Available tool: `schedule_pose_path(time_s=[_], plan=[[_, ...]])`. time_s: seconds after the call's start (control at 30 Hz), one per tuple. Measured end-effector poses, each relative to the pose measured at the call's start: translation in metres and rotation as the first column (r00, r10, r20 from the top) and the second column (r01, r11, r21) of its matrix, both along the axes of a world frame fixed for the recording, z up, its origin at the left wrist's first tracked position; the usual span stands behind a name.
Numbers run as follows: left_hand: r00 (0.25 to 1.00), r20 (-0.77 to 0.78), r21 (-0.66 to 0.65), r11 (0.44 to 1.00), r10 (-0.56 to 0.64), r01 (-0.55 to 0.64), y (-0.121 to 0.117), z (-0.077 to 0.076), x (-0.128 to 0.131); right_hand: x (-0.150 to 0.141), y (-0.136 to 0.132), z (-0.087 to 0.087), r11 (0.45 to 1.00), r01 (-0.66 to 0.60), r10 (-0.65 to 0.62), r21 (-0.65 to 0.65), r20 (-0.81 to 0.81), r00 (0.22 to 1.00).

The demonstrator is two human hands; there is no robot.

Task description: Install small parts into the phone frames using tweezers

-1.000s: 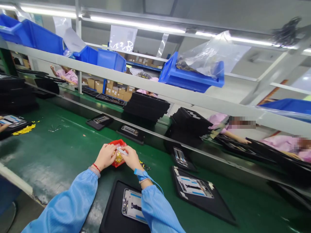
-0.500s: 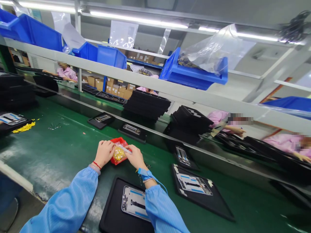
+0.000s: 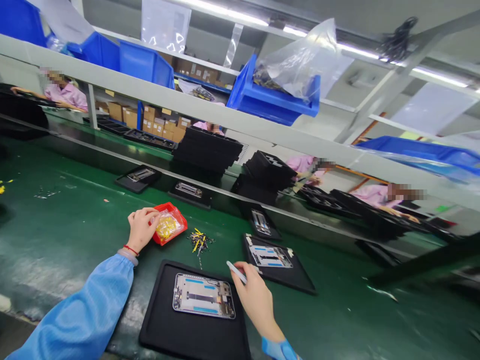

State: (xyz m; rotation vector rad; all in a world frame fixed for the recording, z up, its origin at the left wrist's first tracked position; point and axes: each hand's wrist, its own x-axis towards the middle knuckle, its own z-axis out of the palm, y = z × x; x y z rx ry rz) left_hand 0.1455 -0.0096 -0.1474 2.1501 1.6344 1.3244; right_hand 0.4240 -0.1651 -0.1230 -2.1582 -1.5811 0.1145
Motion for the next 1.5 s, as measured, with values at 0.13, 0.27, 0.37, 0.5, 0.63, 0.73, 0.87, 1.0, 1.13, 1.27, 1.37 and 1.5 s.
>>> schedule_pose_path(time_s=[0.13, 0.27, 0.37, 0.5, 0.63, 0.73, 0.87, 1.0, 1.13, 1.27, 1.37, 1.5], plan=[[0.996, 0.045, 0.033, 0.997, -0.078, 0.076, -0.008, 0.006, 0.006, 0.0, -0.038, -0.019, 0.958, 0.204, -0.188, -0.203, 0.094, 0.978], [0.955, 0.034, 0.047, 0.955, -0.294, 0.293, -0.021, 0.015, 0.018, -0.029, -0.044, -0.028, 0.967, 0.146, -0.134, -0.208, 0.073, 0.988], [0.862, -0.006, 0.013, 0.862, -0.507, 0.507, -0.035, 0.021, 0.026, -0.048, -0.035, -0.024, 0.977, 0.067, -0.056, -0.202, 0.062, 0.997], [0.686, -0.069, -0.094, 0.69, -0.724, 0.718, -0.054, 0.025, 0.032, -0.056, -0.01, -0.011, 0.991, 0.063, -0.055, -0.115, 0.069, 0.996], [0.587, -0.336, -0.314, 0.676, -0.736, 0.667, -0.074, 0.024, 0.04, -0.052, 0.023, -0.002, 0.996, 0.084, -0.084, 0.027, -0.004, 0.996], [0.565, -0.55, -0.356, 0.784, -0.615, 0.508, -0.09, 0.02, 0.046, -0.049, 0.038, -0.006, 0.995, 0.082, -0.078, 0.06, -0.071, 0.994], [0.531, -0.602, -0.375, 0.798, -0.596, 0.471, -0.104, 0.014, 0.047, -0.053, 0.034, -0.022, 0.996, 0.053, -0.044, 0.065, -0.137, 0.99], [0.575, -0.484, -0.399, 0.751, -0.66, 0.526, -0.102, 0.012, 0.042, -0.062, 0.024, -0.035, 0.997, -0.032, 0.042, 0.076, -0.14, 0.989], [0.607, -0.285, -0.459, 0.662, -0.742, 0.593, -0.096, 0.009, 0.038, -0.063, 0.023, -0.039, 0.995, -0.052, 0.062, 0.081, -0.126, 0.99], [0.589, -0.245, -0.479, 0.624, -0.77, 0.617, -0.096, 0.004, 0.037, -0.062, 0.023, -0.039, 0.997, -0.051, 0.058, 0.064, -0.118, 0.991], [0.582, -0.258, -0.459, 0.628, -0.771, 0.629, -0.097, 0.001, 0.037, -0.062, 0.022, -0.038, 0.998, -0.055, 0.059, 0.04, -0.111, 0.992], [0.563, -0.227, -0.486, 0.593, -0.795, 0.642, -0.096, 0.003, 0.037, -0.063, 0.022, -0.037, 0.998, -0.058, 0.06, 0.025, -0.115, 0.992]])
